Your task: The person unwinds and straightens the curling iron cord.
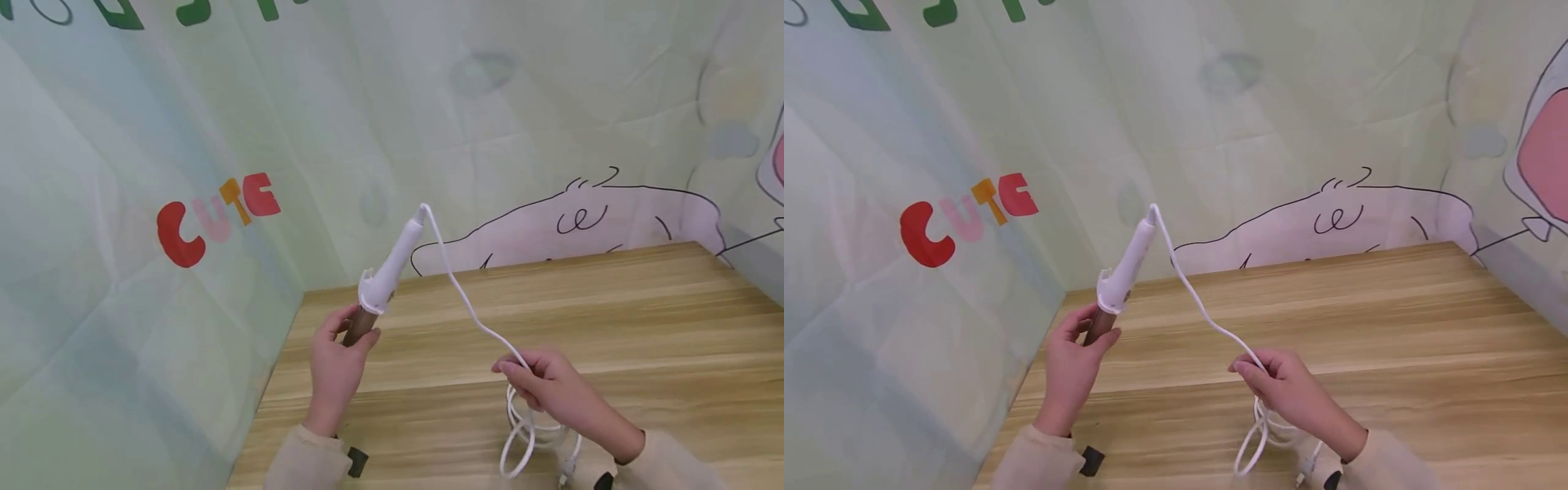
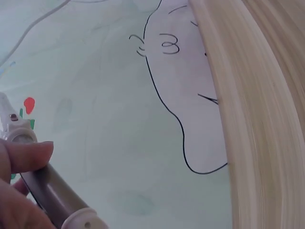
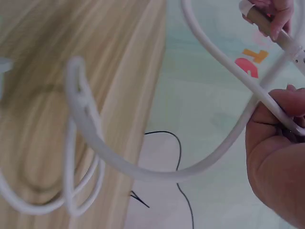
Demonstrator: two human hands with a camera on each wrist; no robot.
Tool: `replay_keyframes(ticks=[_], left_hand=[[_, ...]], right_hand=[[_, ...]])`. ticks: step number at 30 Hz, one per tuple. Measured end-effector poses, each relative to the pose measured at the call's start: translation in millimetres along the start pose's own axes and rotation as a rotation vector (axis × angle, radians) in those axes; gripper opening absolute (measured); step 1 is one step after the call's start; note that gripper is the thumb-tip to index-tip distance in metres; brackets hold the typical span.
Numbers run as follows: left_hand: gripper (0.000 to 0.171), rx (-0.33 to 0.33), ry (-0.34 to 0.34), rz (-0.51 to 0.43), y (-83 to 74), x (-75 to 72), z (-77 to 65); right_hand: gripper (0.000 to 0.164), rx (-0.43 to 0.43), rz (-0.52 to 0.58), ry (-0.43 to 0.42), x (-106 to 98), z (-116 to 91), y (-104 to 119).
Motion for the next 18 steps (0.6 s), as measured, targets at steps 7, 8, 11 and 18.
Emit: replay_keyframes(ticks=[7, 8, 11, 18], left_hand=[[0.040, -0.093, -0.071, -0.006, 11.9, -15.2, 7.1], [0.040, -0.111, -0.081, -0.006, 13.9, -18.1, 7.1], [0.039, -0.164, -0.098, -0.022, 19.2, -26.8, 5.5], [0.044, -0.223, -0.119, -0.162, 29.1, -42.1, 9.4]], right_hand=[[0.020, -0.028, 0.019, 0.094, -13.8, -13.7, -4.3], [0.020, -0.035, 0.036, 0.132, -14.5, -14.5, -4.3], [0.027, -0.071, 0.053, 0.256, -14.5, -16.9, -5.4], [0.059, -0.166, 0.249, 0.413, -19.0, -26.6, -12.4]])
Point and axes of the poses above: each hand's wrist, its own z-axis towards the middle knuckle, its own x-axis out of the palm, y = z × x, the point moved 4 cm from there along z, towards the middle knuckle, and after that the axes turned 14 degrees about y, right-handed, at the moved point
